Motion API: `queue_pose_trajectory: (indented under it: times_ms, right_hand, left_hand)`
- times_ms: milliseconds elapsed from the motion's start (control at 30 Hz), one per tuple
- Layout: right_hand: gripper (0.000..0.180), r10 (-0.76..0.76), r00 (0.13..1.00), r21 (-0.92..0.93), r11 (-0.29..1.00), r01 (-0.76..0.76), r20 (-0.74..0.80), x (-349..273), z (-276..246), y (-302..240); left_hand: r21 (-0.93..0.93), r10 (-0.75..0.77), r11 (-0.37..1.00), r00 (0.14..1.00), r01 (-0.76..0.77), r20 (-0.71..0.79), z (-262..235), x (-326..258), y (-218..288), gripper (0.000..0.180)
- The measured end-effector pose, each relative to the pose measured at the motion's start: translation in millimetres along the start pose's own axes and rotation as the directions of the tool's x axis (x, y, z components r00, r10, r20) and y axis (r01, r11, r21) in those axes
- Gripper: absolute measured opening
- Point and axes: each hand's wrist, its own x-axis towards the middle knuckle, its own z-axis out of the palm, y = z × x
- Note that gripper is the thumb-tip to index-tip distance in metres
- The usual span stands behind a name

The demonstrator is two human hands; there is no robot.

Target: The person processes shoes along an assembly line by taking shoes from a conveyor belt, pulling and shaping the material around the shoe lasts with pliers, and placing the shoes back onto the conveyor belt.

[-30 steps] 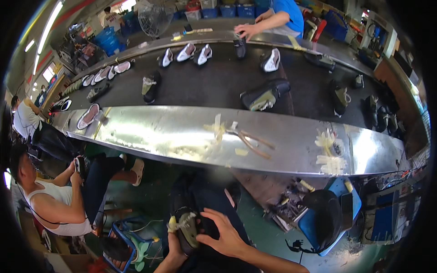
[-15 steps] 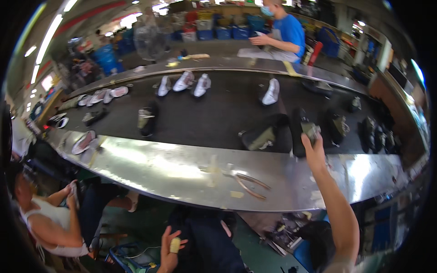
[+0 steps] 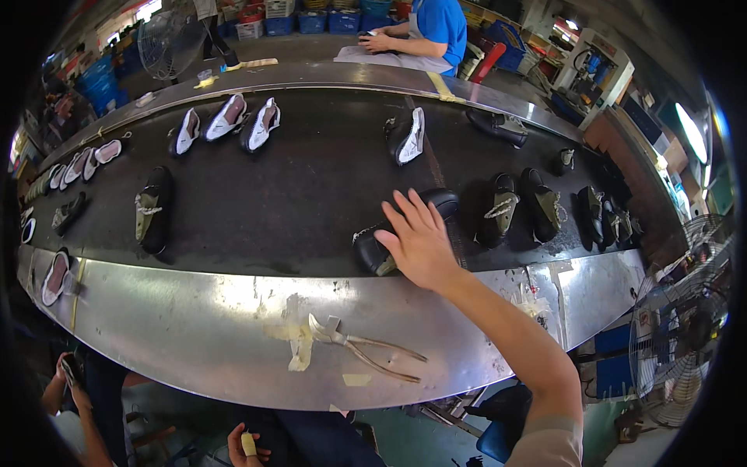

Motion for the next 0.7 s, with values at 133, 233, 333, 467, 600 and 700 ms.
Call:
queue_pose_trajectory:
  times_ms: [133, 233, 333, 467, 600, 700]
  right_hand:
    - [0.044, 0.113, 0.935, 0.061, 0.988, -0.142, 0.336, 57.7, 30.9, 16.1]
    - [0.076, 0.396, 0.892, 0.238, 0.865, -0.442, 0.219, 97.3, 45.4, 38.8]
    - [0.104, 0.617, 0.769, -0.003, 0.780, -0.625, 0.168, 149.3, 84.6, 98.5]
    - [0.107, 0.744, 0.653, -0.001, 0.660, -0.752, 0.142, 173.4, 121.7, 143.0]
    - [0.084, 0.812, 0.574, 0.385, 0.499, -0.777, 0.108, 159.1, 95.0, 156.0]
    - [0.079, 0.774, 0.486, 0.737, 0.036, -0.675, 0.407, 148.7, 17.4, 86.5]
  left_hand:
    - [-0.033, -0.036, 0.999, 0.999, 0.034, -0.038, -4.1, 8.8, 5.5, 0.044]
    - [-0.028, -0.028, 0.999, 0.994, 0.025, -0.105, -5.3, 8.5, 3.7, 0.041]
    - [-0.007, -0.026, 1.000, 0.996, 0.026, -0.087, -3.9, 18.0, 1.7, 0.037]
    - [-0.072, -0.064, 0.996, 0.991, 0.056, -0.118, -12.0, 28.3, 2.9, 0.033]
    - [-0.106, 0.007, 0.994, 0.992, -0.021, -0.129, -15.5, 28.4, 0.6, 0.035]
    - [-0.107, 0.053, 0.992, 0.989, -0.068, -0.135, -24.3, 22.8, -0.6, 0.035]
